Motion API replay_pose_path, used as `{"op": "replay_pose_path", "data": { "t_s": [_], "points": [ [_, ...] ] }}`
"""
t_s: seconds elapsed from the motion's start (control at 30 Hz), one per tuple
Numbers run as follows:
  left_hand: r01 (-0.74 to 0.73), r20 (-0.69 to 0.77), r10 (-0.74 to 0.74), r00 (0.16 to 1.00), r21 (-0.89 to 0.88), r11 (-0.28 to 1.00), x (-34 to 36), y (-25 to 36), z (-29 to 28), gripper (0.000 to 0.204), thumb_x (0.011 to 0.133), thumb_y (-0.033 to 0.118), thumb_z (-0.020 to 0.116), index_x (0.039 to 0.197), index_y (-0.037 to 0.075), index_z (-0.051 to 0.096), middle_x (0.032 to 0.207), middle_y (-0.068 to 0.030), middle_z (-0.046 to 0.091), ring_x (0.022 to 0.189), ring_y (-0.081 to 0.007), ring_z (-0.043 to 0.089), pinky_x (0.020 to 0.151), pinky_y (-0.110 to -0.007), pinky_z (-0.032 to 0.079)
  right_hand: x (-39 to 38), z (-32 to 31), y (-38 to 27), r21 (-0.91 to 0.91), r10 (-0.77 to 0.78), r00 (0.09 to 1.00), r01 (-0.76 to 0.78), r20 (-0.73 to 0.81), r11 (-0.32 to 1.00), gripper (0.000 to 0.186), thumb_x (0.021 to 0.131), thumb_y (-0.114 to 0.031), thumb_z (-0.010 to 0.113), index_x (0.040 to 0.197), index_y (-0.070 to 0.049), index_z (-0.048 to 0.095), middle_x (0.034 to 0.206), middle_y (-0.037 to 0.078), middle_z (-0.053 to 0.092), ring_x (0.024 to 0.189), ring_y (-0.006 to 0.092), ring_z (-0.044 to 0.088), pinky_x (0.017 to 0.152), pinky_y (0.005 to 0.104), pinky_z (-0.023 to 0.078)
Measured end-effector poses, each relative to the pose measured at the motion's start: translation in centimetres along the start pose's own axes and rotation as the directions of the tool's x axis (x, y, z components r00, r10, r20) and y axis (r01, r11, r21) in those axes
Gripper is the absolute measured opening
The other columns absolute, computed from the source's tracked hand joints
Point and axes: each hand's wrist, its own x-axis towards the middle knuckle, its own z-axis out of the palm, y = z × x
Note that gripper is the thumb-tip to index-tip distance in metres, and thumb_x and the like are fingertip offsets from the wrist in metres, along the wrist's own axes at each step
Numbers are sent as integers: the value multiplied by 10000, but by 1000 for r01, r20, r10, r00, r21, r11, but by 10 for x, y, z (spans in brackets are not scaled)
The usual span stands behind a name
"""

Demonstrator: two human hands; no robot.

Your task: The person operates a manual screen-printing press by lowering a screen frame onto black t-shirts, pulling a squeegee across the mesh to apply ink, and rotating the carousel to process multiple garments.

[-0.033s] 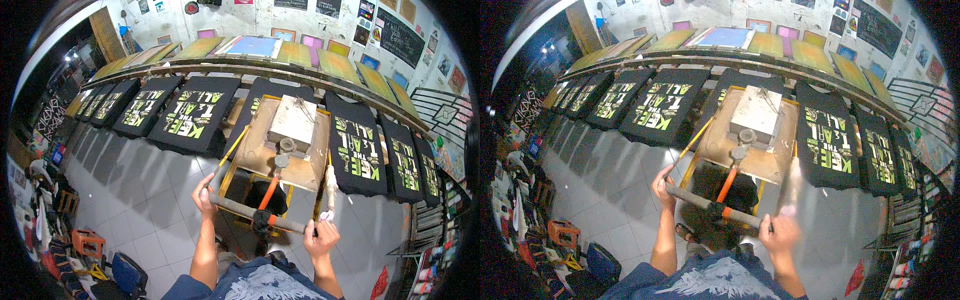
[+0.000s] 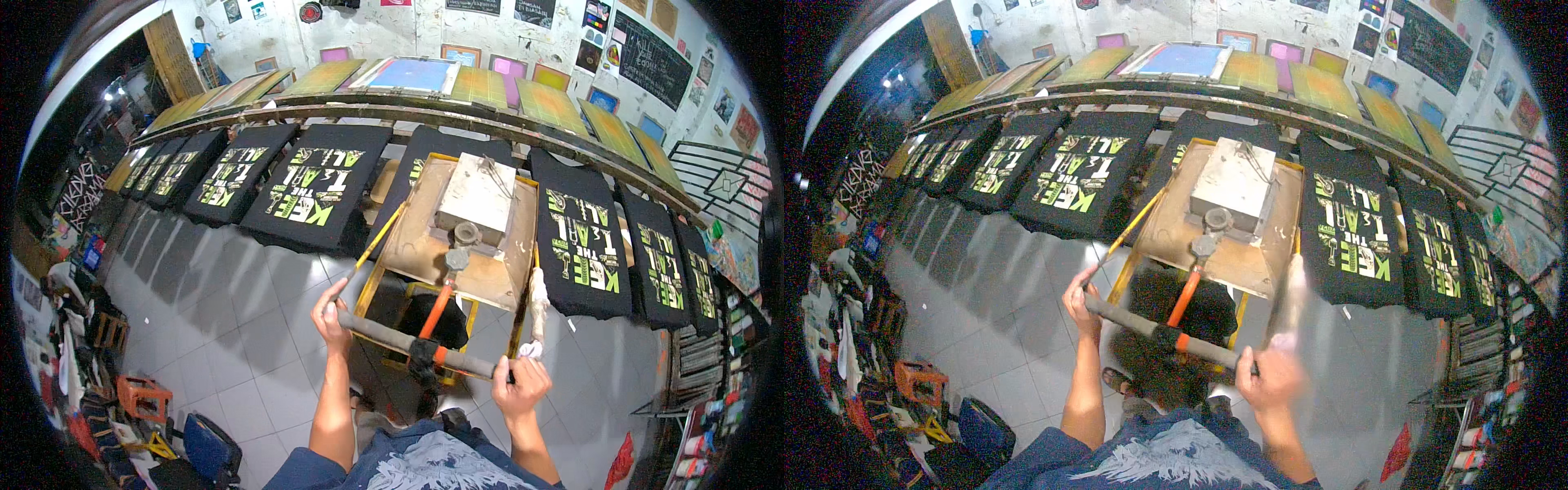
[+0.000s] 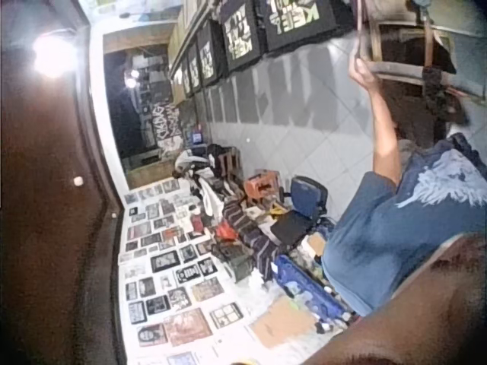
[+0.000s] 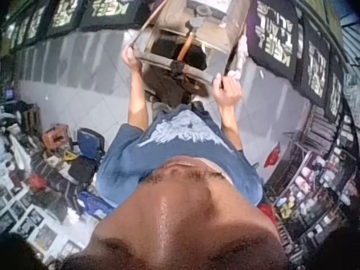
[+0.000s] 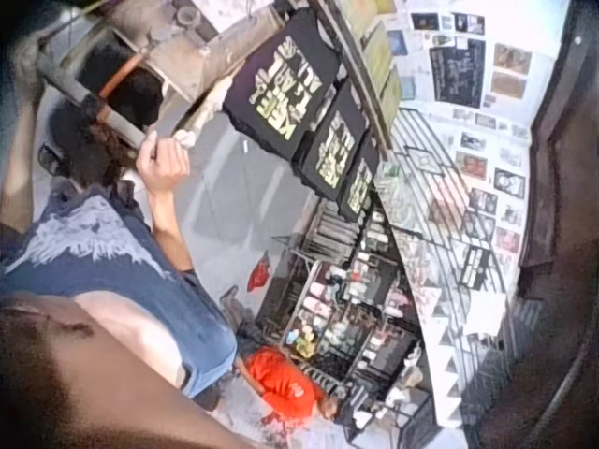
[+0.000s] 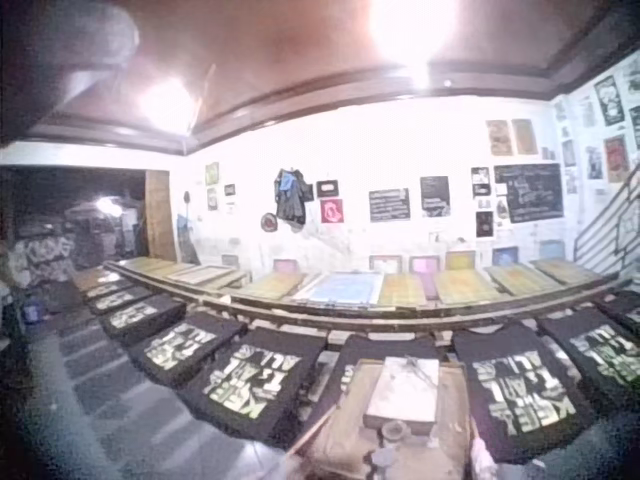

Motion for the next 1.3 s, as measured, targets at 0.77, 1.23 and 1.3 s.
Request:
{"op": "replay_pose_path", "data": {
  "t_s": [0.77,1.23,1.3],
  "points": [
    [157,-90,-158,983,-21,987,-30,46,-105,664,927,431,451,1343,-67,596,650,47,401,557,-61,319,532,-255,261,9,48,-41,0,-130,987,131,-98,991,322,742,-121,719,554,-131,457,530,42,430,469,223,469,472,365,342],
    [94,-267,-93,959,-11,996,2,20,-106,666,1002,470,313,1335,-19,619,625,85,224,555,-58,206,518,-243,184,27,69,-41,194,-166,985,173,-55,966,341,825,-198,741,583,-148,506,569,6,440,516,183,501,501,348,395],
    [104,-251,-104,962,-12,995,3,17,-111,669,1003,476,311,1343,-11,620,637,78,265,562,-64,237,525,-242,214,26,72,-35,242,-192,979,203,-65,949,332,832,-201,743,596,-148,515,578,6,448,523,181,503,505,348,395]
  ]
}}
